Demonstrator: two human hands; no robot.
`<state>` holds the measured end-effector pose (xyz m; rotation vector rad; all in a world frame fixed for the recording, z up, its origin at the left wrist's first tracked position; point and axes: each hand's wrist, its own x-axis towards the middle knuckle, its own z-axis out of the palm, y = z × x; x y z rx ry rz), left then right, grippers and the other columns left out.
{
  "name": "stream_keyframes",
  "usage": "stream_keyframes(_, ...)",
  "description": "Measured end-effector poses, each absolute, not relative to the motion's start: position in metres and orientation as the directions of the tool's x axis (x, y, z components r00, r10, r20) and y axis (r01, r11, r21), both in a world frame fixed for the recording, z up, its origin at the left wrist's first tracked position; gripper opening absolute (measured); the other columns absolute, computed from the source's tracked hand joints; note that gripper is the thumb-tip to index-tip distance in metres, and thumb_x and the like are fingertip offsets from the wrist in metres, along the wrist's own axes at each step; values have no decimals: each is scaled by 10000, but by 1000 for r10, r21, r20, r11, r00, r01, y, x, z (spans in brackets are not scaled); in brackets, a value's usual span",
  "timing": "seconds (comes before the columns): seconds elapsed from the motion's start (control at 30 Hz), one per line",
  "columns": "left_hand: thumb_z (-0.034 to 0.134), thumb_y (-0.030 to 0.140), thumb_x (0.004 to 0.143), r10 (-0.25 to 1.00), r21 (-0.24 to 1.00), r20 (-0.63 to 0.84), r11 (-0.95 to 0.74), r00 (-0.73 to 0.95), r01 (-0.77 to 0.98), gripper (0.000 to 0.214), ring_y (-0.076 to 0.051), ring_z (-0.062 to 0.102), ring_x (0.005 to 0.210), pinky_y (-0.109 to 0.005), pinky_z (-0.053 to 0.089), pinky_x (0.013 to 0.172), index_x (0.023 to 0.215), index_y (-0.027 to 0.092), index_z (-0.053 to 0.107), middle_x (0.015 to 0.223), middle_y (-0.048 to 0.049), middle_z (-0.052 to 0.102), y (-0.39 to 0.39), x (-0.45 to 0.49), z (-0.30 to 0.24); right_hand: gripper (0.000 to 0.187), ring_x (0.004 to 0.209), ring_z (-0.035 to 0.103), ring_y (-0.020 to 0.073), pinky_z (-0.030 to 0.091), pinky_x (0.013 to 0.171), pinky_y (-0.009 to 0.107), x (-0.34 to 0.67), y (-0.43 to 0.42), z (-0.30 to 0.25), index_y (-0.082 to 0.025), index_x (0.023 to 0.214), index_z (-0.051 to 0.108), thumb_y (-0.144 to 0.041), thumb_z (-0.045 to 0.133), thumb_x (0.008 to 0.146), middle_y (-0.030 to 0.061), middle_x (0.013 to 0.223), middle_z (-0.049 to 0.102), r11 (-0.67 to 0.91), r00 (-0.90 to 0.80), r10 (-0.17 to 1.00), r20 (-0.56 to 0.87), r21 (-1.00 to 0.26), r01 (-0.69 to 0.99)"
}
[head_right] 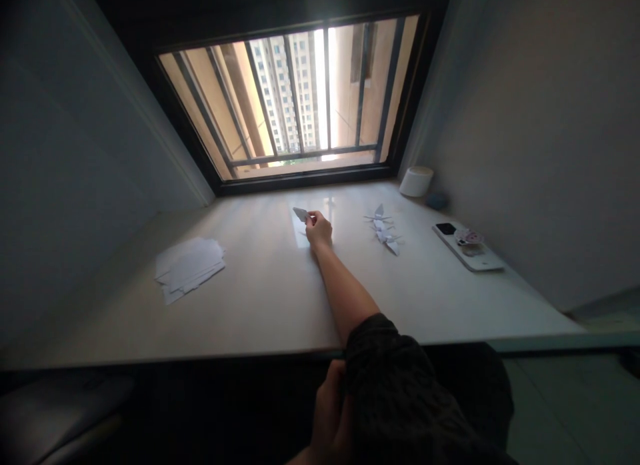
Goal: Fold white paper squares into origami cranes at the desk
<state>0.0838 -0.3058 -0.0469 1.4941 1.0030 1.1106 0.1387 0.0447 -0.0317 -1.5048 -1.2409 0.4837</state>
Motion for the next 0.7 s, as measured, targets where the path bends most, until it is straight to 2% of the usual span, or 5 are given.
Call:
stream_keyframes(0.17,323,626,889,808,936,280,-349,519,38,521,-130,566,513,-224,441,518,750,190,573,593,-59,614,-311,72,-43,263,727,652,171,481,723,286,137,44,-33,-210,993,662,-358,507,841,29,789,699,182,348,884,313,-915,360)
stream_keyframes(0.3,466,355,916,754,870,265,-456,601,189,246,-167,690,789,-249,516,741,872,212,661,855,-53,733,-270,45,8,269,711,653,163,492,689,279,131,36,-34,-207,996,653,-377,529,829,23,775,688,253,242,917,317,-931,262)
stream_keyframes(0.47,551,362,886,951,891,303,-304,56,337,229,-191,645,978,-297,505,832,1041,215,631,1061,-73,686,-163,-4,54,338,646,638,142,499,646,267,127,13,-32,-204,1125,603,-359,521,836,-6,722,639,293,88,947,310,-942,163)
stream_keyframes(0.6,737,369,738,920,893,283,-149,-273,424,634,-284,497,1244,-388,436,983,1286,175,485,1402,-181,450,-59,-27,39,377,629,621,141,501,649,278,127,0,-27,-219,1195,551,-348,523,842,-24,707,608,357,68,927,369,-924,138)
stream_keyframes(0.7,761,406,711,974,963,87,-29,-209,268,755,-287,601,1105,-376,489,896,1329,123,431,1301,-219,531,-7,-21,20,366,648,632,151,504,656,287,126,-2,-25,-221,1176,546,-357,540,836,-21,711,616,350,117,925,362,-930,112)
